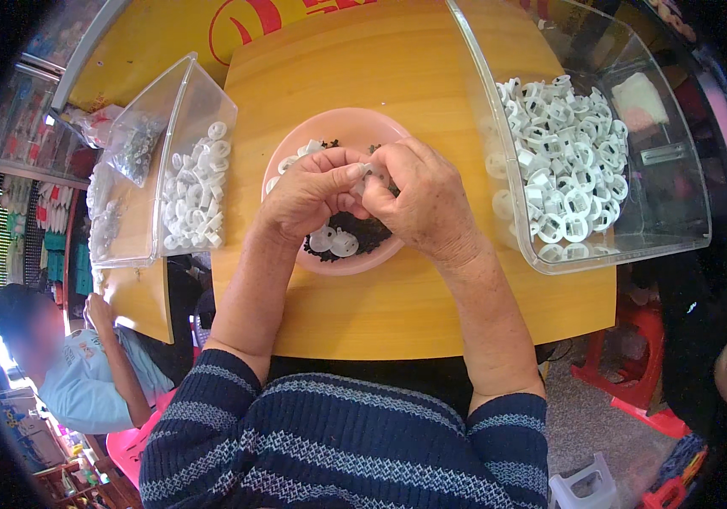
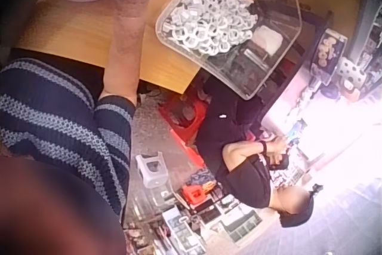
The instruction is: The person assembles plastic components by inserting small black pieces into white plastic housings by hand and tossing the finished parts into a container.
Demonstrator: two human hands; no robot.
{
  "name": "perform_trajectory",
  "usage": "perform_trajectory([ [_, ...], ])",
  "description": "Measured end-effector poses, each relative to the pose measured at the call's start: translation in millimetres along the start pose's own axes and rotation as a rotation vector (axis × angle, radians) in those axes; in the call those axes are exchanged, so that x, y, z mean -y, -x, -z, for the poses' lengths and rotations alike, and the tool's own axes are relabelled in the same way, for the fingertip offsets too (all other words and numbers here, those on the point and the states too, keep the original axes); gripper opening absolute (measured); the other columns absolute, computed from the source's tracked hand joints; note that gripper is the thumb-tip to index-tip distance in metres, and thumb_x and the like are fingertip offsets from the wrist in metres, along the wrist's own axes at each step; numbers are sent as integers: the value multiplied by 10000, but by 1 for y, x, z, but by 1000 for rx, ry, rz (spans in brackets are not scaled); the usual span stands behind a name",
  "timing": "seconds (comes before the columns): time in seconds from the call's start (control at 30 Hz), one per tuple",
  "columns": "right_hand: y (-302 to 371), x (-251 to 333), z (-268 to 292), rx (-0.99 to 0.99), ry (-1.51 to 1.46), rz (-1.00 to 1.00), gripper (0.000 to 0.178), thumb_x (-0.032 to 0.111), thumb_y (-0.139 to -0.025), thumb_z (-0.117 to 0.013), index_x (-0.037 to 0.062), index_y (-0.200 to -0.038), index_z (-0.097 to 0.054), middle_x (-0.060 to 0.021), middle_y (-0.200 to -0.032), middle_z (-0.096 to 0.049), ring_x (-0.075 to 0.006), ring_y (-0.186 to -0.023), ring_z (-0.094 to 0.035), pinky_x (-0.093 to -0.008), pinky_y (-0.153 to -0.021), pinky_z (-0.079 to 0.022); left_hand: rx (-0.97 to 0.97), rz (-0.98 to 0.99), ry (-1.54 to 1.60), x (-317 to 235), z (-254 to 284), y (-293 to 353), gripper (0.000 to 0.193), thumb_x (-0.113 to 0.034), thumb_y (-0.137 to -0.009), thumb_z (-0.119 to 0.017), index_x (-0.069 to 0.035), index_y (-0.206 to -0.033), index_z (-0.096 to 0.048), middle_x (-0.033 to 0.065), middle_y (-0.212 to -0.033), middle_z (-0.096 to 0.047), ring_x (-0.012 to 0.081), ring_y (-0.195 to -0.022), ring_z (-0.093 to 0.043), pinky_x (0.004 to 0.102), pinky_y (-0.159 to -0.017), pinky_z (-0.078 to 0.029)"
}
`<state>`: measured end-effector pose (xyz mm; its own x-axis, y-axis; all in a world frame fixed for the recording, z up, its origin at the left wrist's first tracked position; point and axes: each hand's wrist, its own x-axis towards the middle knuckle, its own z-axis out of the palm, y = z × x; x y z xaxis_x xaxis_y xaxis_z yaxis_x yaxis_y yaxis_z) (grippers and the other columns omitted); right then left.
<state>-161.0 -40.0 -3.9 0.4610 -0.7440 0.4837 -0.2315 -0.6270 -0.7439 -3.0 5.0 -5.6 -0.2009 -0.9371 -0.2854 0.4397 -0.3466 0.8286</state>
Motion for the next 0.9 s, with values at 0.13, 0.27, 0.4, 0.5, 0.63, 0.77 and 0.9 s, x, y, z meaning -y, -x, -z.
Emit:
perform_trajectory([
  [0.13,0,-5,6,-44,-291,-198,218,105,-694,-592,-25,-864,-550,-75,-777,-556,-141,-674,-547,-268,-602,-451,-51,-163,-107,-21,-12,8,236,-165,-809,-570,17,-957,-549,68,-817,-589,108,-676,-573,243,-607,-511],
  [0.27,0,-23,3,-47,-467,-392,245,122,-740,-575,-23,-937,-556,-62,-830,-567,-101,-683,-543,-232,-635,-453,25,-381,-288,-72,-77,-1,267,-118,-811,-539,36,-1028,-521,110,-869,-595,154,-682,-595,243,-611,-507],
  [0.4,0,-23,2,-31,-467,-378,198,113,-737,-572,-21,-884,-571,-66,-784,-580,-110,-682,-551,-236,-632,-454,-7,-623,-671,-88,-105,-2,255,-149,-796,-573,32,-974,-557,88,-846,-600,133,-693,-588,229,-613,-494],
  [0.5,-2,-23,5,-18,-320,-283,130,88,-726,-561,5,-824,-584,-98,-773,-590,-159,-685,-571,-258,-636,-455,-137,-341,-1010,-71,-62,23,183,-149,-784,-586,5,-882,-599,44,-794,-607,101,-695,-575,229,-611,-471],
  [0.63,1,-13,-9,98,86,207,106,106,-692,-539,54,-769,-590,-100,-758,-582,-263,-730,-554,-344,-657,-447,-204,-190,-1605,-11,-23,52,178,-159,-705,-602,-52,-846,-617,123,-813,-586,251,-773,-564,330,-697,-447],
  [0.77,9,-13,-17,412,368,321,113,91,-672,-526,68,-756,-598,-107,-718,-562,-287,-721,-530,-390,-681,-422,-317,-185,-1623,10,-22,58,138,-164,-704,-578,-57,-784,-614,128,-784,-551,301,-774,-542,384,-693,-437],
  [0.9,15,1,-21,591,449,218,92,146,-684,-556,104,-738,-617,-98,-746,-563,-276,-789,-524,-394,-700,-423,-390,-340,-1324,19,-9,67,104,-145,-719,-573,-48,-742,-601,99,-680,-554,242,-668,-557,346,-637,-450],
])
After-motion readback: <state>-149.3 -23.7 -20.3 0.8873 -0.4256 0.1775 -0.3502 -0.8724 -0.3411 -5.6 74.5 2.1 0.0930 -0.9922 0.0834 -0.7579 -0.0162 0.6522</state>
